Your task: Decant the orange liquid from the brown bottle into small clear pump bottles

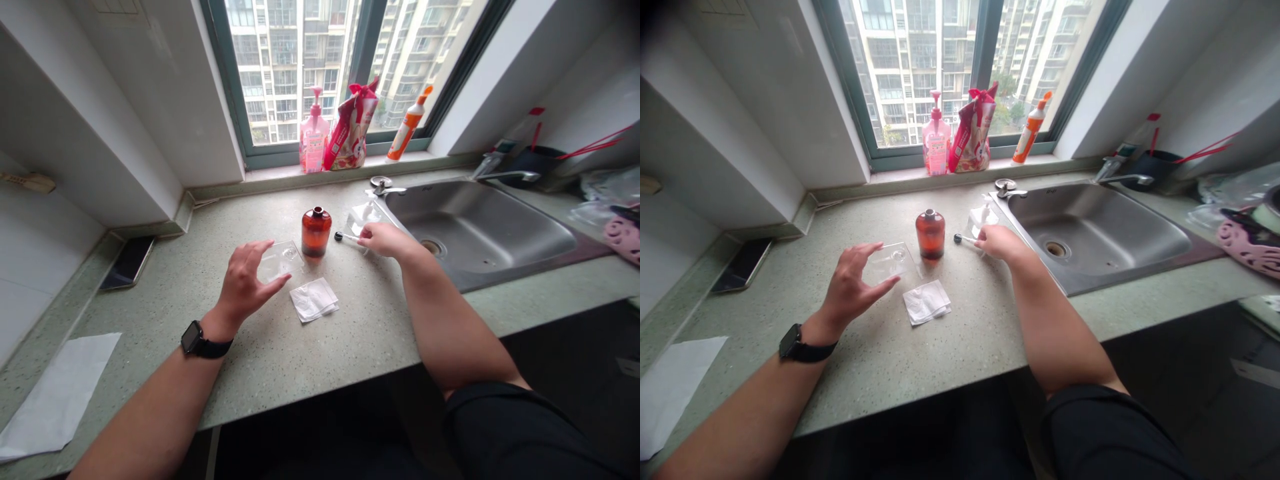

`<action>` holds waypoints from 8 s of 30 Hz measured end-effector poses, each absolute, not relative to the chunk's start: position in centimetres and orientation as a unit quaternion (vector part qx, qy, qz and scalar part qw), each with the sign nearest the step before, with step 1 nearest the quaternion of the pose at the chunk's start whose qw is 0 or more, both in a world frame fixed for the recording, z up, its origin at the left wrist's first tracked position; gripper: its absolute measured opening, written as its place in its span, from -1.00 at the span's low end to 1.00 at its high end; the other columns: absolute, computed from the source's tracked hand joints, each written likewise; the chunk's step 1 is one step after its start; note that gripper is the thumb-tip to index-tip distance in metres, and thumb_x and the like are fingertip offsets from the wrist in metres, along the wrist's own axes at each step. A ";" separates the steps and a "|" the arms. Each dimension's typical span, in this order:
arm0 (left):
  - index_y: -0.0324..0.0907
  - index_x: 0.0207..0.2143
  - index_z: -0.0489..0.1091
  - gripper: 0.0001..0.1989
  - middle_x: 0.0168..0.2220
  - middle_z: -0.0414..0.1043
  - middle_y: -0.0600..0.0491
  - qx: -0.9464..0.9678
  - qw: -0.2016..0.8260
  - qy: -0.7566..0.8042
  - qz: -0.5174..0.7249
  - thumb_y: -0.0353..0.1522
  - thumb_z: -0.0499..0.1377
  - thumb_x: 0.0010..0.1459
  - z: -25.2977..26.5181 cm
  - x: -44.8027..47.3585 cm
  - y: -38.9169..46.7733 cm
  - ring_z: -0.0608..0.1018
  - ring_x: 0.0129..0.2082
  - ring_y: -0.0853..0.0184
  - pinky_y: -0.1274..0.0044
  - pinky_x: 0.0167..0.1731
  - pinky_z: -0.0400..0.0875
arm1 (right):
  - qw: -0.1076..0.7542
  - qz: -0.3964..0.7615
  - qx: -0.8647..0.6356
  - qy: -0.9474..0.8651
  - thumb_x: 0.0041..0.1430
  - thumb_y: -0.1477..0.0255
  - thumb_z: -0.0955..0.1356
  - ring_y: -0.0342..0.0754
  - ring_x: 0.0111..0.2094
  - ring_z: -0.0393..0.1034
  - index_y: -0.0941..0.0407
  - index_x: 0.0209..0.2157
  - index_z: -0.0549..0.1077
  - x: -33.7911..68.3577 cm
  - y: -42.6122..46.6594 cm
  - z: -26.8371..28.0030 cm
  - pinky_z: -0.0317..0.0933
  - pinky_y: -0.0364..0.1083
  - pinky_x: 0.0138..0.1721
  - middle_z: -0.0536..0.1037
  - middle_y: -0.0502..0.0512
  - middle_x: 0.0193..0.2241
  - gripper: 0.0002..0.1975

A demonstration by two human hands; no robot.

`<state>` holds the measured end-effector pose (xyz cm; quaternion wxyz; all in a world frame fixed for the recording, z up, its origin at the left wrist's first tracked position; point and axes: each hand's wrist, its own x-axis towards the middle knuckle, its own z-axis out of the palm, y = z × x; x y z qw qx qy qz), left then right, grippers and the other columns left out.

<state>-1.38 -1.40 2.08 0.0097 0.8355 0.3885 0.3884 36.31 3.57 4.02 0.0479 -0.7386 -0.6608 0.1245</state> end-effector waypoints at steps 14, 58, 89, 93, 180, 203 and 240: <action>-0.10 0.33 0.28 -0.31 0.17 0.55 -0.17 0.783 -0.031 0.446 0.432 -0.03 0.37 0.29 1.5 -1.7 -0.7 0.56 0.14 -0.05 0.09 0.22 0.37 | 0.276 0.102 -0.681 -0.670 0.41 0.04 0.31 0.14 -0.13 0.60 0.08 -0.09 0.62 34.5 3.2 4.6 0.39 0.05 -0.08 0.72 0.24 -0.16 -0.57; -0.09 0.21 0.33 -0.32 0.02 0.57 -0.05 0.784 0.097 0.431 0.436 -0.09 0.49 0.17 0.8 -0.8 -0.9 0.68 -0.08 0.14 0.22 0.00 0.59 | 0.443 -0.025 -0.475 -0.760 0.15 0.32 0.51 0.29 0.09 0.55 -0.01 0.23 0.41 28.3 3.6 -1.1 0.44 0.31 0.15 0.63 0.24 0.11 -0.40; -0.11 0.10 0.39 -0.27 -0.05 0.62 -0.04 0.798 0.092 0.444 0.396 0.17 0.43 0.10 0.9 -0.4 -0.9 0.67 -0.15 0.14 0.26 -0.08 0.56 | 0.414 -0.088 -0.474 -0.772 0.16 0.58 0.38 0.32 0.37 0.30 -0.16 0.30 0.32 28.3 3.2 -0.8 0.22 0.42 0.38 0.49 0.12 0.27 -0.30; -0.11 0.09 0.39 -0.26 -0.05 0.62 -0.04 0.797 0.099 0.444 0.398 0.17 0.43 0.09 0.9 -0.4 -0.9 0.68 -0.18 0.15 0.28 -0.11 0.58 | 0.417 -0.114 -0.470 -0.769 0.15 0.59 0.39 0.32 0.37 0.31 -0.16 0.30 0.31 28.3 3.1 -0.8 0.19 0.44 0.40 0.51 0.12 0.25 -0.29; -0.13 0.11 0.39 -0.20 0.00 0.61 -0.07 0.800 0.154 0.439 0.379 0.21 0.43 0.04 0.7 -0.2 -1.0 0.70 -0.15 0.15 0.34 -0.17 0.63 | 0.412 -0.203 -0.471 -0.753 0.23 0.60 0.36 0.29 0.45 0.21 -0.16 0.32 0.31 28.1 2.5 -0.1 -0.06 0.46 0.49 0.49 0.11 0.29 -0.32; -0.11 0.14 0.37 -0.22 0.03 0.60 -0.08 0.807 0.161 0.431 0.370 0.11 0.48 0.05 0.6 -0.2 -1.0 0.71 -0.11 0.14 0.32 -0.13 0.65 | 0.404 -0.194 -0.491 -0.747 0.18 0.58 0.37 0.31 0.45 0.21 -0.14 0.30 0.33 28.1 2.3 0.5 -0.06 0.45 0.49 0.49 0.13 0.29 -0.32; -0.12 0.12 0.38 -0.23 0.03 0.59 -0.07 0.803 0.179 0.432 0.370 0.10 0.50 0.03 0.5 -0.2 -0.9 0.71 -0.11 0.15 0.31 -0.11 0.66 | 0.427 -0.225 -0.466 -0.742 0.20 0.61 0.38 0.30 0.43 0.25 -0.14 0.29 0.32 28.3 2.4 0.5 -0.03 0.46 0.48 0.51 0.13 0.27 -0.33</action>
